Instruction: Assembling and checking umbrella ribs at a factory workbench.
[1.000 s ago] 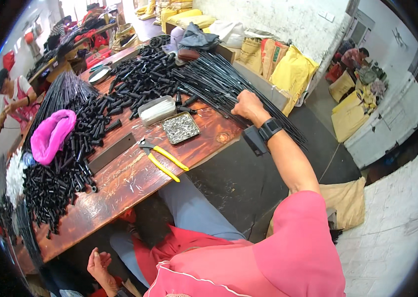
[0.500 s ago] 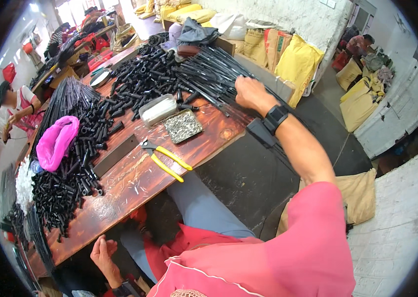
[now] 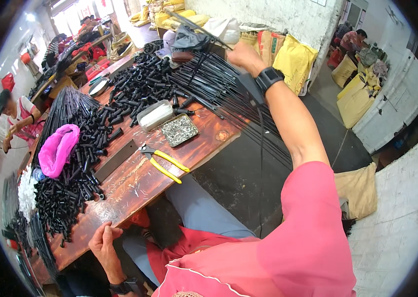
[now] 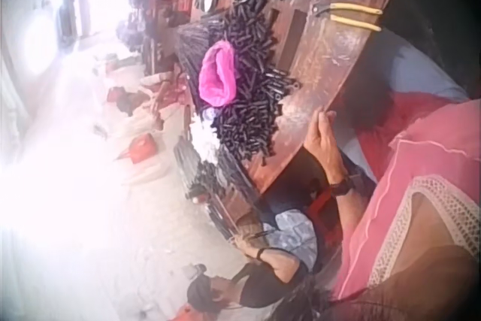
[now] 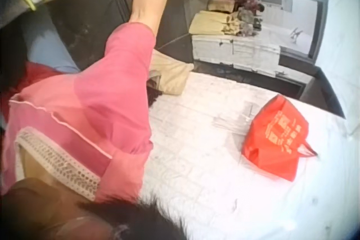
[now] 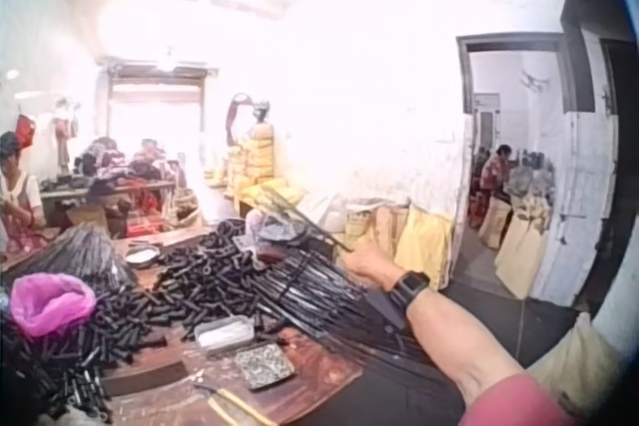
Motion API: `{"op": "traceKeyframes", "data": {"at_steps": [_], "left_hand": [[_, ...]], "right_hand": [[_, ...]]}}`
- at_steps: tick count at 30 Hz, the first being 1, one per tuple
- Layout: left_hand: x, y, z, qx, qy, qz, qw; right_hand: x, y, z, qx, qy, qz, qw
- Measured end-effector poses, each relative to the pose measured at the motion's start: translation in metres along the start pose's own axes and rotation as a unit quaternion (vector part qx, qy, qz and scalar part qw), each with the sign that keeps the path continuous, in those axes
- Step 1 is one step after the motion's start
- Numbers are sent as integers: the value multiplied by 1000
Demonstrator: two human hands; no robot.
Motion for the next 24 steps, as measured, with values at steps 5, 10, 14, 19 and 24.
{"op": "traceKeyframes", "data": {"at_steps": [5, 10, 14, 19, 24], "left_hand": [[3, -25, -68, -4, 120, -21, 993], [2, -54, -138, 60, 172, -181, 966], [0, -54, -188, 79, 194, -192, 959], [-29, -59, -234, 211, 199, -395, 872], [-37, -31, -252, 244, 225, -396, 856]], "right_hand": [[11, 17, 15, 279, -77, -152, 945], [-16, 65, 48, 541, -76, -139, 826], [-40, 89, 57, 613, -77, -121, 777], [-77, 89, 54, 609, -108, -119, 776], [-119, 87, 9, 575, -48, -109, 810]]}}
Point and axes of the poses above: each hand's wrist, its own x-axis towards the middle knuckle, its own z-axis out of the back of the hand, y = z × x, the point moved 9 cm from there along x, towards the middle knuckle, and after that the axes turned 14 degrees about -y, right-handed, at the moved point
